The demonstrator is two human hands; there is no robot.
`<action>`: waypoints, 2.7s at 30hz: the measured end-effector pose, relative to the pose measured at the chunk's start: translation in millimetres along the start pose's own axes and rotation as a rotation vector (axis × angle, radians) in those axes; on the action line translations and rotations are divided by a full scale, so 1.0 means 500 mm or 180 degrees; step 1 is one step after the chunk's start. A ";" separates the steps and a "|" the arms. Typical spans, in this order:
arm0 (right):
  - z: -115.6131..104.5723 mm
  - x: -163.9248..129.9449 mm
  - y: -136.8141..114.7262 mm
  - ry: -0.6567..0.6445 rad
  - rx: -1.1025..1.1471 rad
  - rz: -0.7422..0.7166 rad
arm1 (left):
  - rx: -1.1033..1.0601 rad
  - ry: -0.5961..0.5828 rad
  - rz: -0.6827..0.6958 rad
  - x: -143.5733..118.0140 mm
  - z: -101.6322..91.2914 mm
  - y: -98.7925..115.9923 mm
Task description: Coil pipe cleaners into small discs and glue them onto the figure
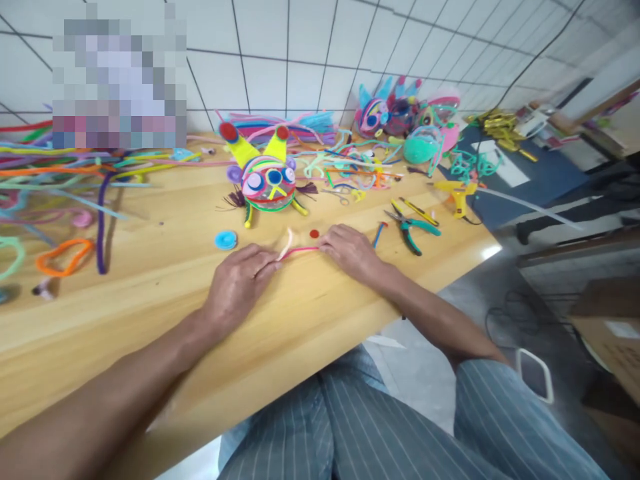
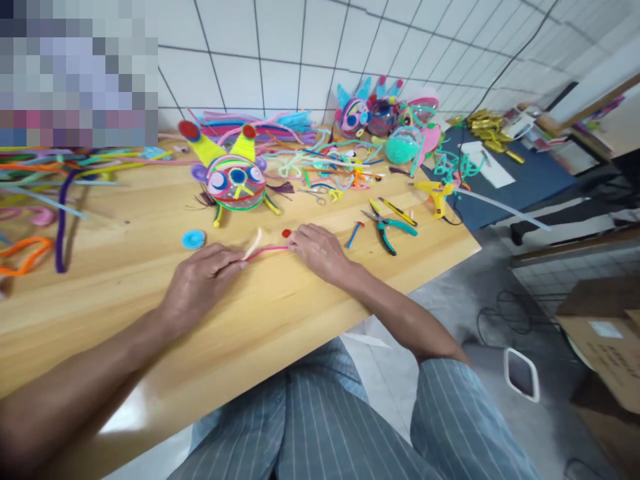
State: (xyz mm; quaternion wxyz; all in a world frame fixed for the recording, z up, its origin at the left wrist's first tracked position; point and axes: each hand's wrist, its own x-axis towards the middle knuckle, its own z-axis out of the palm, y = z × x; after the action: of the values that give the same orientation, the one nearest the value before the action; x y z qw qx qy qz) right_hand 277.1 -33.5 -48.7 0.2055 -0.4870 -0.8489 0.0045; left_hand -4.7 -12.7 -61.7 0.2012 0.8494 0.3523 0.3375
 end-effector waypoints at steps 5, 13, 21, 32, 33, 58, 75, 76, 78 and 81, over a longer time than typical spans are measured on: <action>-0.066 0.014 -0.046 0.0513 0.0201 -0.0049 | -0.0830 0.0180 0.0094 0.004 -0.011 0.034; -0.097 0.075 -0.128 -0.0082 0.0511 -0.0736 | -0.1429 0.0255 -0.0259 0.000 -0.021 0.067; -0.079 0.097 -0.113 0.0214 0.0912 -0.0686 | -0.1083 0.0173 -0.0445 -0.003 -0.011 0.058; -0.040 0.079 -0.108 0.0212 0.0736 -0.0646 | -0.0605 -0.0114 -0.0462 -0.004 -0.011 0.062; -0.039 0.079 -0.109 0.0219 0.0740 -0.0650 | -0.0596 -0.0121 -0.0457 -0.004 -0.012 0.062; -0.016 0.075 -0.131 0.0008 0.0582 -0.0357 | 0.0112 -0.0081 -0.0006 -0.009 -0.016 0.066; 0.001 0.071 -0.118 0.0219 0.0725 -0.0512 | -0.0507 -0.0243 -0.0683 -0.002 -0.016 0.056; 0.002 0.072 -0.118 0.0247 0.0727 -0.0513 | -0.0593 -0.0250 -0.0730 -0.001 -0.016 0.057; 0.003 0.072 -0.118 0.0283 0.0732 -0.0526 | -0.0724 -0.0271 -0.0820 0.001 -0.018 0.057; 0.005 0.071 -0.119 0.0313 0.0732 -0.0549 | -0.0740 -0.0325 -0.0932 0.002 -0.020 0.057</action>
State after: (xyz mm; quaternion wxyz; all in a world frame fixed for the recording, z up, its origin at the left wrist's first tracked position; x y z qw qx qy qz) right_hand 211.3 -34.8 -26.2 0.3009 -0.3852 -0.8703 0.0602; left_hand 2.0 -30.0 -37.5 0.3626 0.7762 0.4200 0.2995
